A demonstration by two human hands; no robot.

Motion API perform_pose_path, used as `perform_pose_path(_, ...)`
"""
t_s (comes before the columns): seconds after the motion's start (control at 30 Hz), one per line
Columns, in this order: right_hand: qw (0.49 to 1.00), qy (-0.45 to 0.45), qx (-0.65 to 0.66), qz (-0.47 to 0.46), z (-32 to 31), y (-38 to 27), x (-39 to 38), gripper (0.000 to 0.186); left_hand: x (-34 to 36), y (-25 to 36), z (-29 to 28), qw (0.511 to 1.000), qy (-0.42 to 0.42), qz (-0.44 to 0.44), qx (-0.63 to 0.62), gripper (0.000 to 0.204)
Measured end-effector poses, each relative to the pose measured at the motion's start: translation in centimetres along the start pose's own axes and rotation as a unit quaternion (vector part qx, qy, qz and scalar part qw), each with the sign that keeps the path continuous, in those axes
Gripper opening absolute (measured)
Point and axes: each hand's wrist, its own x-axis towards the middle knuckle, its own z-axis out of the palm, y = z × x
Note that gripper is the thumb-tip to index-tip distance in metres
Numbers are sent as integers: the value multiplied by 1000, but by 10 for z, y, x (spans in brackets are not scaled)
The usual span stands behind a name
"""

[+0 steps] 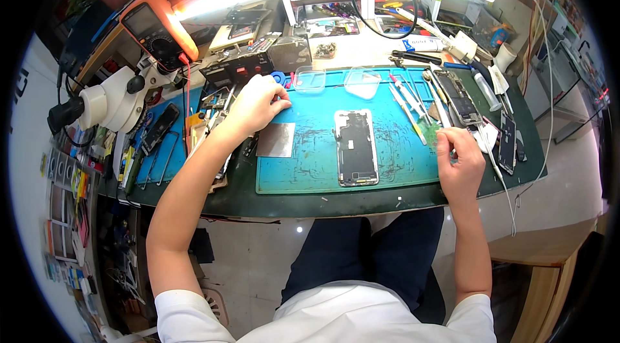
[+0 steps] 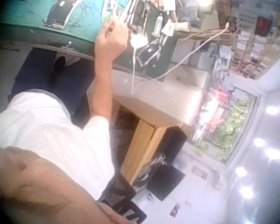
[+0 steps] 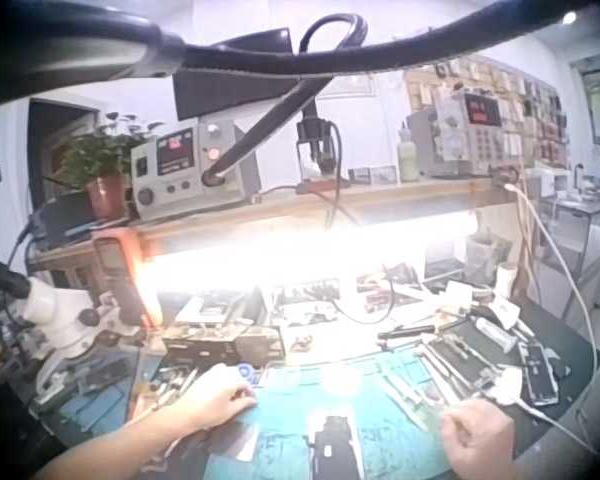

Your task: The person applies adhesive to a smartphone frame, then uses a soldering iron to heat and remove a component from the device. They later place the phone in a clamping jig and apply a liquid from a bottle to the frame edges.

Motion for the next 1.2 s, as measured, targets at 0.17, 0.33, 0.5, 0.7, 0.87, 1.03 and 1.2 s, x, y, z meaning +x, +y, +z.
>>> perform_pose_path(0.17, 1000, 6, 12, 10, 0, 0, 1, 5, 4, 5, 1, 1000, -2, 17, 19, 11)
perform_pose_path(0.33, 1000, 6, 14, 7, 0, 1, 1, 5, 4, -19, -27, 998, 69, -8, 4, 8)
perform_pose_path(0.5, 1000, 3, 17, 17, 1, -1, 1, 5, -4, -21, -22, 995, 20, -82, -47, 11)
perform_pose_path(0.7, 1000, 12, 22, 11, 0, 2, -1, 5, -10, -1, -21, 997, -20, 23, -72, 9)
perform_pose_path(0.87, 1000, 8, 17, 17, 0, 2, -1, 6, -13, 10, -14, 999, -20, 15, -36, 9)
perform_pose_path(1.03, 1000, 12, 19, 14, 0, 0, -1, 6, -14, 8, -7, 999, -25, 37, -12, 8)
perform_pose_path(1.2, 1000, 15, 23, 12, 0, 3, -2, 5, -11, 6, -11, 997, 21, 68, 9, 8)
